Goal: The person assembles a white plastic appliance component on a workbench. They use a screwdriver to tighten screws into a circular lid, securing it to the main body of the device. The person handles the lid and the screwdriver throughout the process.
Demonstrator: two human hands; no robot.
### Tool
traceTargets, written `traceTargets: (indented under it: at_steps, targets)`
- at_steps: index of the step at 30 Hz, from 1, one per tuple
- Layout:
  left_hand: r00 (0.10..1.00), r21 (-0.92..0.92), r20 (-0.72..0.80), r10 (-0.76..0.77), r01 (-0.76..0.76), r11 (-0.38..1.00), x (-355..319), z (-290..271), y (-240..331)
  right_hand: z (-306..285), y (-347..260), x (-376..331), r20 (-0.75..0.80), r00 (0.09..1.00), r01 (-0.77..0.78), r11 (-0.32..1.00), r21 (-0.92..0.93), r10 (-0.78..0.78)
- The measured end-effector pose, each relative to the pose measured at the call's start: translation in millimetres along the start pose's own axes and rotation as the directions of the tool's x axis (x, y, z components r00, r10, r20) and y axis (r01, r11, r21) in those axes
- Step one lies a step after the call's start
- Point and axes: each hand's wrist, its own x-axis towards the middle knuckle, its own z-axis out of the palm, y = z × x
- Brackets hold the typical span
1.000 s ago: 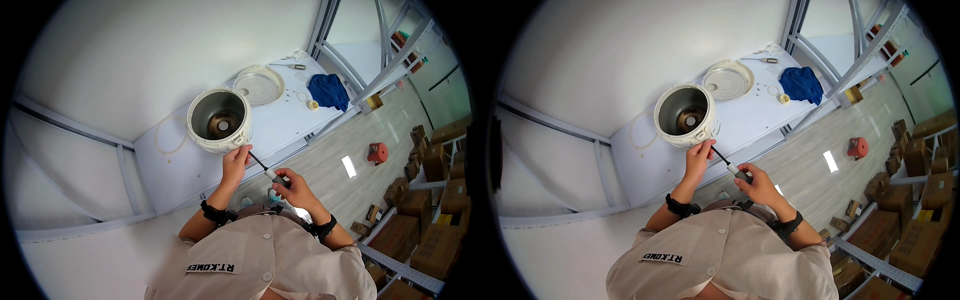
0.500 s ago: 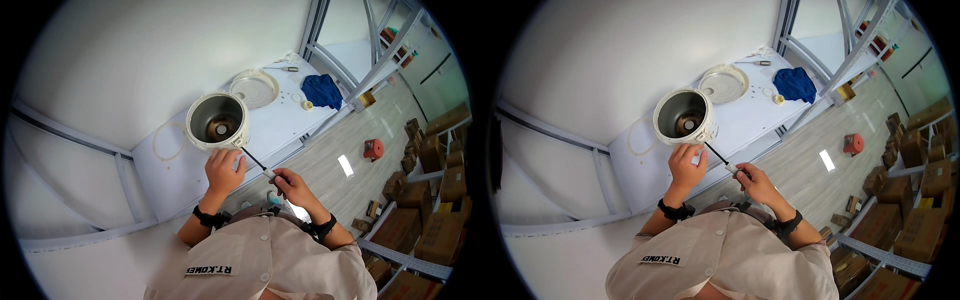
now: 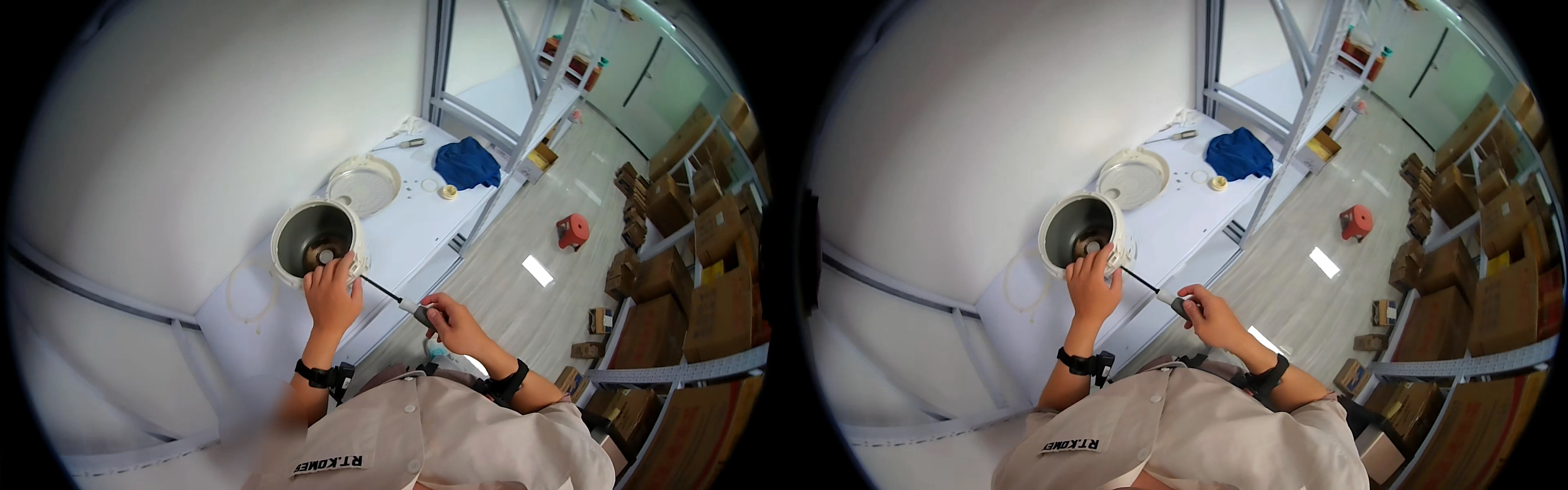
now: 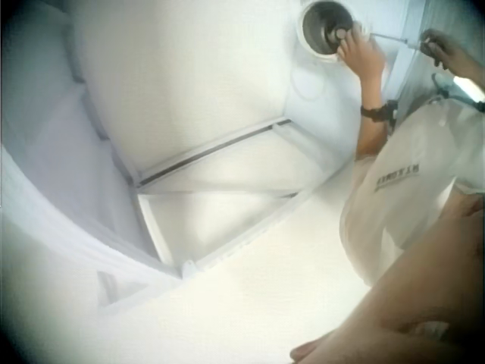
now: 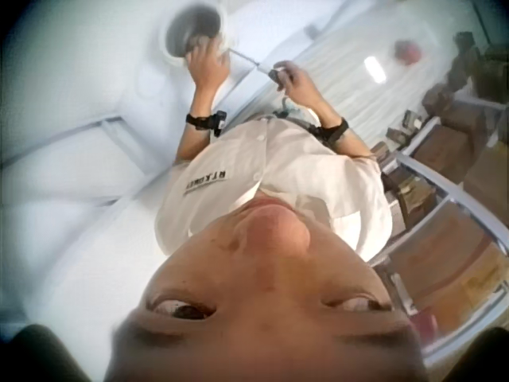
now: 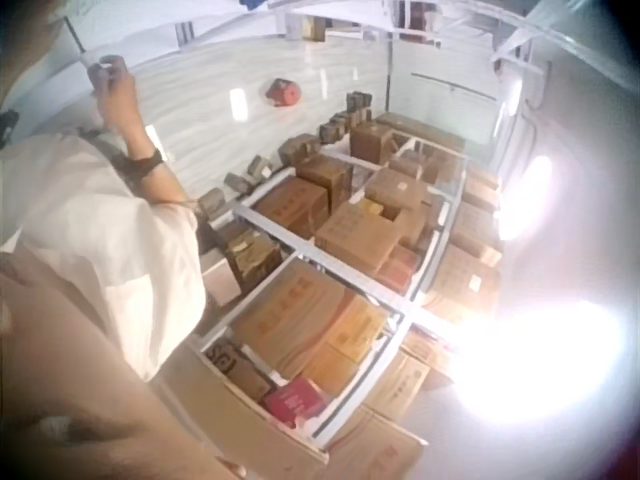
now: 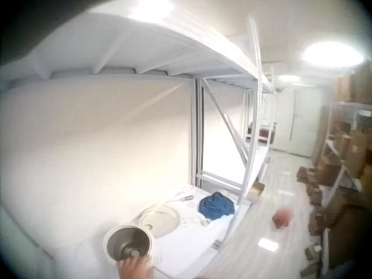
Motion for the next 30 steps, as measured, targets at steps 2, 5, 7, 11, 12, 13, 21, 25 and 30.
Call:
traceTargets:
  at_steps: [2,5,7,11,12,13,21,25,30]
  targets:
    - [1.0,-0.01,0.005,0.002,-0.002,1.0,0,-1,-1,3,7,2,-0.014,0.999,-0.038,0.998,0.046,0.038]
    - [1.0,-0.016,0.009,0.012,-0.012,1.0,-3,-2,-5,12,2,-2,-0.057,0.998,0.002,1.0,0.019,-0.001]
    - [1.0,-0.007,0.005,0.021,-0.021,1.0,-4,-1,-5,17,9,-6,-0.109,0.988,0.103,0.994,-0.04,-0.107]
    - [0.999,0.0,-0.001,0.038,-0.038,0.999,-5,4,-10,21,36,-6,-0.09,0.979,0.182,0.983,-0.022,-0.183]
    - [0.999,0.005,-0.007,0.044,-0.044,0.999,-5,6,-10,19,35,-7,-0.054,0.987,0.154,0.988,0.017,-0.153]
    - [0.999,0.01,-0.012,0.05,-0.05,0.999,-5,7,-11,19,34,-8,-0.078,0.99,0.128,0.988,0.082,-0.121]
    - [0.997,0.039,-0.049,0.056,-0.055,0.998,-8,11,-13,27,26,-3,-0.174,0.983,-0.011,0.967,0.253,0.056]
    - [0.996,0.044,-0.054,0.067,-0.065,0.997,-6,11,-12,31,42,-6,-0.282,0.935,0.231,0.973,0.023,-0.216]
    - [0.994,0.043,-0.074,0.08,-0.077,0.996,-6,16,-12,20,47,-10,-0.214,0.966,0.193,0.951,0.242,-0.142]
